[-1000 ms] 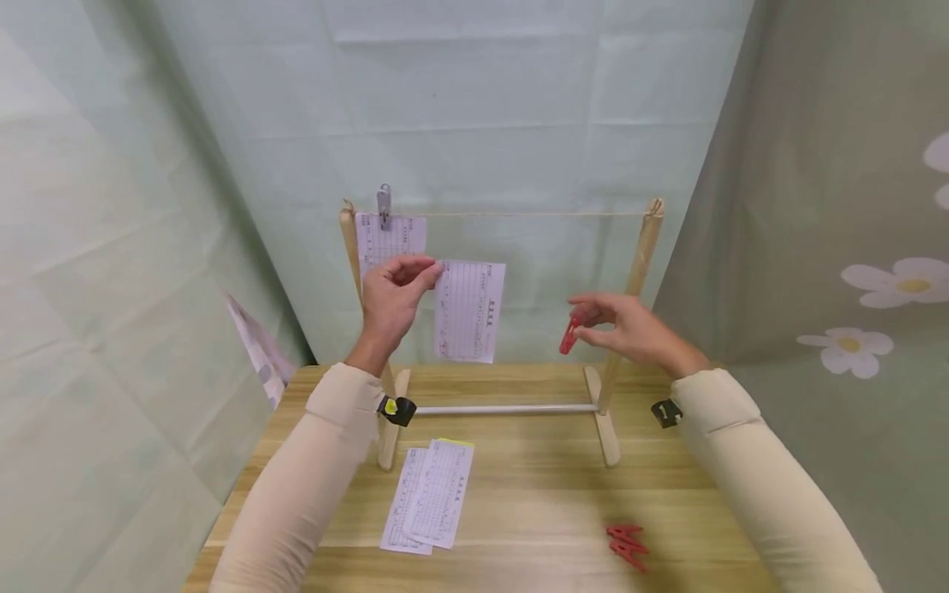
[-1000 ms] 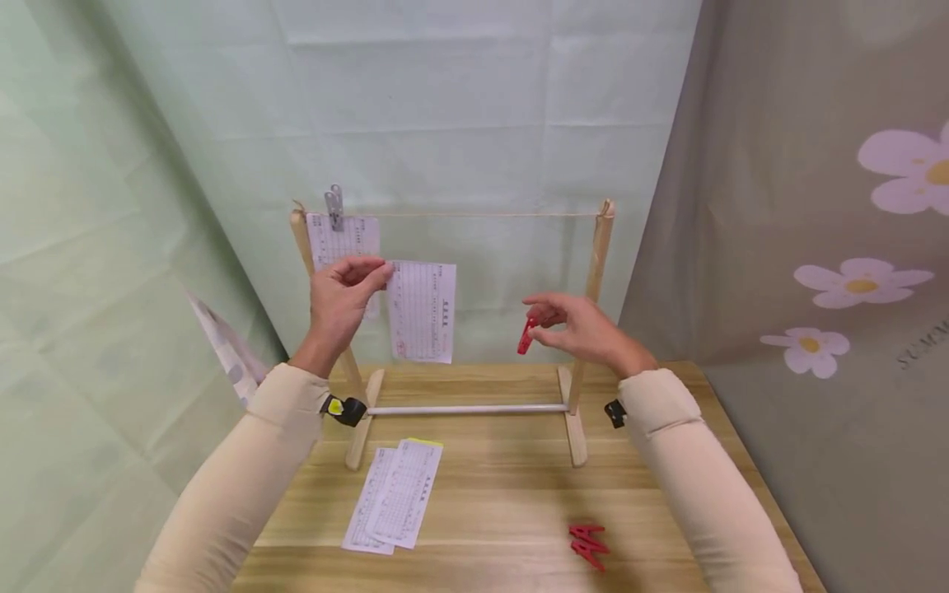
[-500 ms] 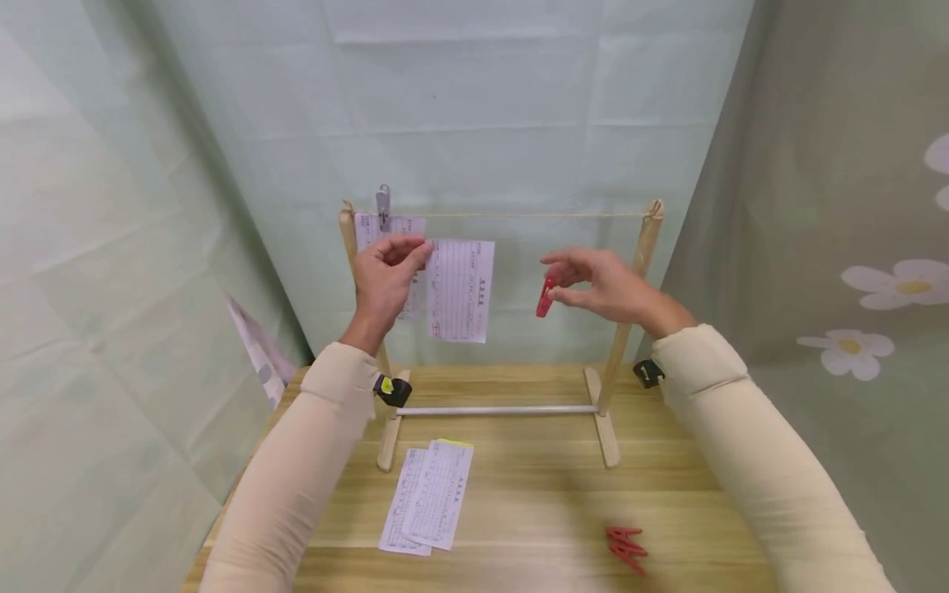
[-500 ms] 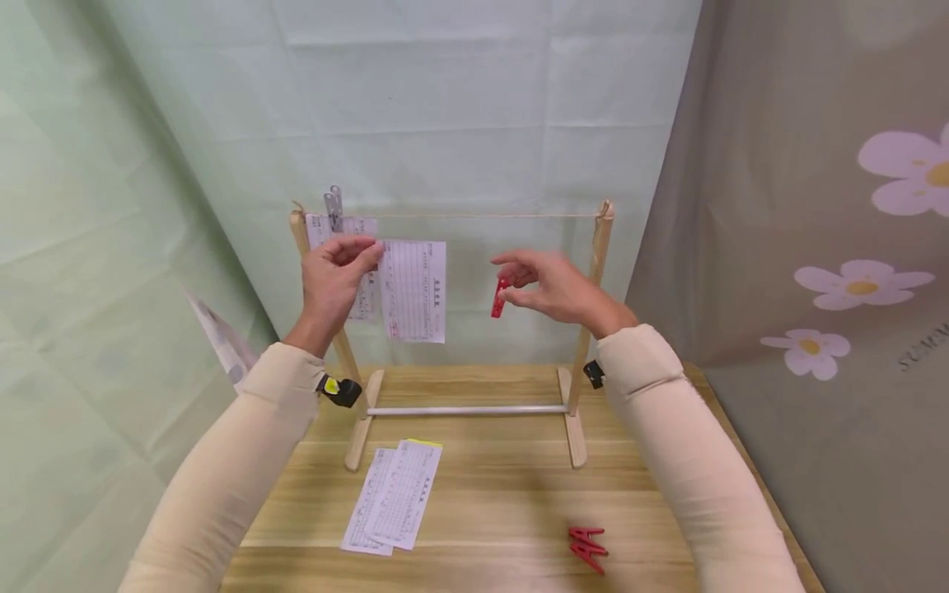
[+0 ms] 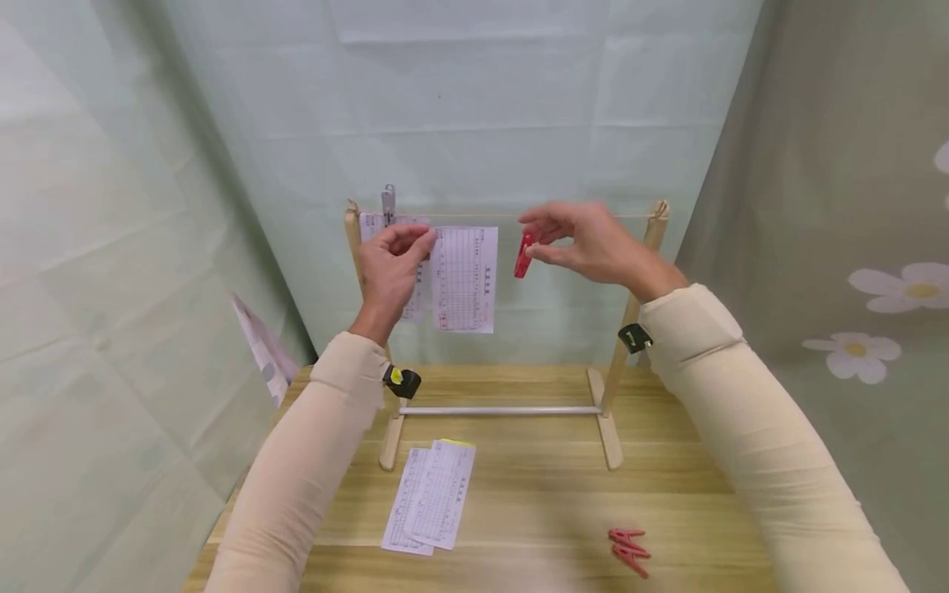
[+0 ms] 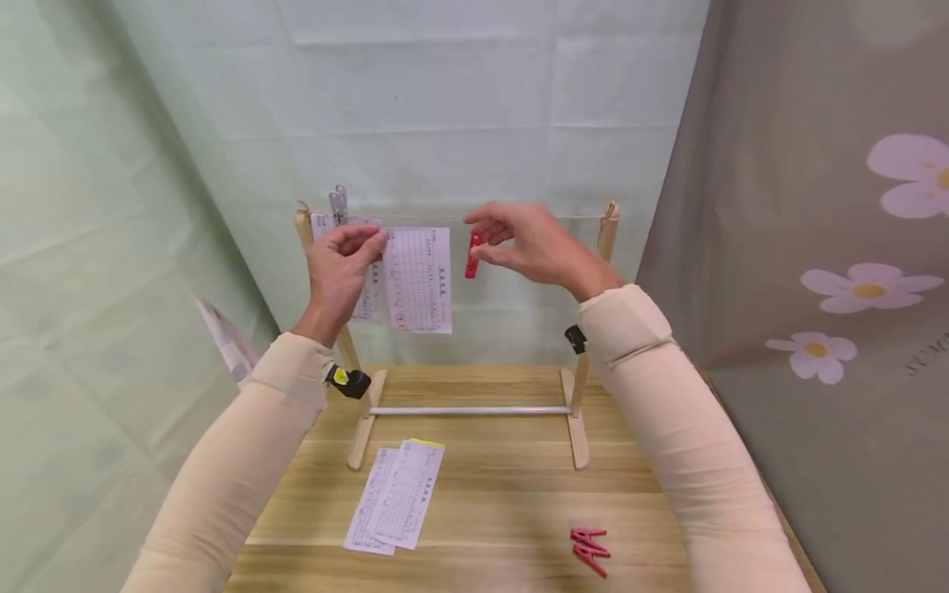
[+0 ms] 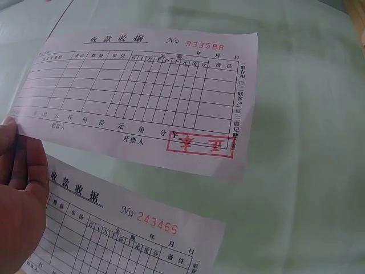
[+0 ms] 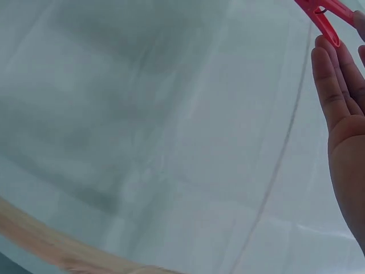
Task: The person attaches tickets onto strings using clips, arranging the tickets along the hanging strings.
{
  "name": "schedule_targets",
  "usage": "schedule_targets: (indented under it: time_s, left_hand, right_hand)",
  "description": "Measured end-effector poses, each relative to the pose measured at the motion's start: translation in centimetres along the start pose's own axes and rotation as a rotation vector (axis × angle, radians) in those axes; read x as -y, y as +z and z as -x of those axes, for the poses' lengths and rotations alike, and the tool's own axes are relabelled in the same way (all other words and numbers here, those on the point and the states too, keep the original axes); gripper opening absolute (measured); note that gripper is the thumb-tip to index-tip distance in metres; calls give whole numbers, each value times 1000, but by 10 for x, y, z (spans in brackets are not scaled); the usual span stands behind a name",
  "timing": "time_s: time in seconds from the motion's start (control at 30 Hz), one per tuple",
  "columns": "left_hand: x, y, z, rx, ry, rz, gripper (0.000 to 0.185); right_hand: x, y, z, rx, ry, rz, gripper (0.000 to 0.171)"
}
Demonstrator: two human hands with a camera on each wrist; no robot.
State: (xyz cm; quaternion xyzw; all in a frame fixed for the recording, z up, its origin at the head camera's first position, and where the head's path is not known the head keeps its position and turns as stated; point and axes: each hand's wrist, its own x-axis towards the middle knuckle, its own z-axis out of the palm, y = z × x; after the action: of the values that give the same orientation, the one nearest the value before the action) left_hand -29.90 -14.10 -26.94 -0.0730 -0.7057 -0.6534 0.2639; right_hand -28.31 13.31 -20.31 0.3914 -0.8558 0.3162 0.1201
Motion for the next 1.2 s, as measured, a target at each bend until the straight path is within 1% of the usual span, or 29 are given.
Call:
schedule_targets:
  time_s: [0.07,0.23,0.3,0.53,0.63,0.9,1.2]
  left_hand:
    - [-1,2,-1,-3,0,2,19]
    - [-1,4,-2,-16,-2,23,19]
    - [-1,5,-2,-17,-3,32,20]
    - [0,6,-4,-27,3,50,20]
    - [0,8,-5,-40,-5,57,19]
    - [-2,13,-4,-53,-18,58,19]
    - [-3,14,-4,-48,-15,51,21]
  right_hand:
    - [5,-3,-7,3,6,15,41]
    - [21,-9,-25,9,57,37,45]
    - [26,-11,-34,8,60,45,45]
    - [39,-11,-60,-10,-14,58,39]
    - [41,-9,-68,-11,-20,51,37]
    - [46,-4,-80,-26,20,40,33]
    - [48,2,-87,-25,58,71,26]
